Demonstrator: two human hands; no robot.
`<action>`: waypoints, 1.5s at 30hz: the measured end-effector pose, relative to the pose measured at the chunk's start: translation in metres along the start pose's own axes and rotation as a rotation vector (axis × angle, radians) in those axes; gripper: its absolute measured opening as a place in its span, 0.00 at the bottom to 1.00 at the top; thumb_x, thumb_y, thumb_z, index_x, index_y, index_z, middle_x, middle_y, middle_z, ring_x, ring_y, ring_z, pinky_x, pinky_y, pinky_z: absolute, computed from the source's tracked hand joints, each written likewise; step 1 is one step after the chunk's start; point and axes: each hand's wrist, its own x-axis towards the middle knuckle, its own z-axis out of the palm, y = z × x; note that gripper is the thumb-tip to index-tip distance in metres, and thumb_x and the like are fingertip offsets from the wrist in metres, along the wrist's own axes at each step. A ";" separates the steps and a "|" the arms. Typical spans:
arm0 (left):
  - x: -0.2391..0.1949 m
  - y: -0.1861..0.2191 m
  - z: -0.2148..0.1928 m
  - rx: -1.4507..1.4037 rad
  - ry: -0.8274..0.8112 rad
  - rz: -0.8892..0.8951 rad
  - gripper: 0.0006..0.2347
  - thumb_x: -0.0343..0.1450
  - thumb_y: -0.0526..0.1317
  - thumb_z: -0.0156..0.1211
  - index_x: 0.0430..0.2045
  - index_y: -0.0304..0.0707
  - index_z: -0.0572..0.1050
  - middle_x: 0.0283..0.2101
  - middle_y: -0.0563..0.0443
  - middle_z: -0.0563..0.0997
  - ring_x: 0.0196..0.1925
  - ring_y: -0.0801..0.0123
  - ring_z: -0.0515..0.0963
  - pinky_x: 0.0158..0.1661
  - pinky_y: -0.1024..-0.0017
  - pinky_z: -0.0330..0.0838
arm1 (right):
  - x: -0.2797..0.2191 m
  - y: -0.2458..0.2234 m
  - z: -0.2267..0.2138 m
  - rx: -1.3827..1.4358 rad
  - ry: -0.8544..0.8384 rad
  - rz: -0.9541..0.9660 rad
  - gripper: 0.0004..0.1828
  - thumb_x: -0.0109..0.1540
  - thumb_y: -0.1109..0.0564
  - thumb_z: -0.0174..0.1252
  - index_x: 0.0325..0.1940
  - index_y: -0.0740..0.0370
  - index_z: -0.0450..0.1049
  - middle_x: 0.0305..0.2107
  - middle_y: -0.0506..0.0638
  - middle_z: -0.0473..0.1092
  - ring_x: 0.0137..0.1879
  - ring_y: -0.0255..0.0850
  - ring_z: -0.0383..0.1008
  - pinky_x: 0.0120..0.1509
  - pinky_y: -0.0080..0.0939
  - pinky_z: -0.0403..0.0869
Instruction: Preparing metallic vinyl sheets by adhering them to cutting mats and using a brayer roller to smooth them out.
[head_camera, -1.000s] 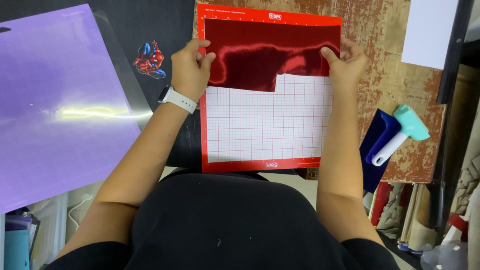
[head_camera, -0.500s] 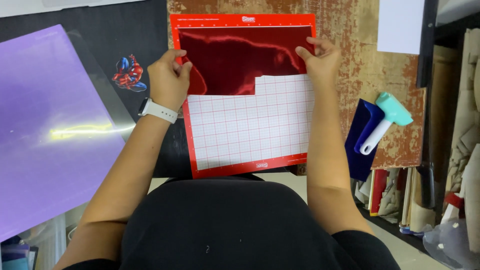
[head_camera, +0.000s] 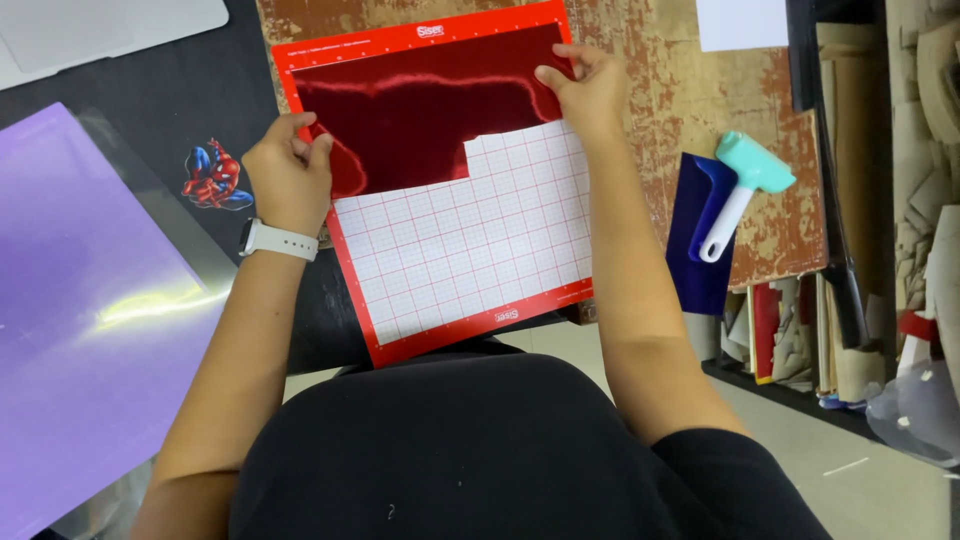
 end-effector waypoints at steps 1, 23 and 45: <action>0.000 0.000 0.000 0.009 0.000 -0.008 0.08 0.74 0.29 0.67 0.46 0.29 0.81 0.20 0.53 0.75 0.22 0.67 0.77 0.39 0.65 0.77 | -0.002 -0.005 -0.001 -0.057 -0.015 0.015 0.19 0.54 0.50 0.78 0.48 0.50 0.84 0.31 0.41 0.75 0.50 0.32 0.81 0.56 0.31 0.81; 0.030 0.074 0.040 0.482 -0.490 0.195 0.38 0.76 0.70 0.30 0.77 0.45 0.55 0.78 0.35 0.39 0.76 0.39 0.30 0.67 0.27 0.27 | -0.078 0.177 -0.180 -0.604 0.513 0.247 0.35 0.63 0.60 0.60 0.73 0.51 0.57 0.62 0.62 0.67 0.65 0.61 0.69 0.66 0.61 0.66; 0.026 0.047 0.055 0.355 -0.264 0.130 0.22 0.79 0.44 0.39 0.65 0.26 0.63 0.73 0.32 0.59 0.77 0.44 0.49 0.71 0.38 0.34 | -0.013 -0.196 0.032 -1.433 -0.986 -0.712 0.12 0.58 0.55 0.58 0.40 0.48 0.85 0.44 0.42 0.80 0.50 0.51 0.79 0.51 0.50 0.77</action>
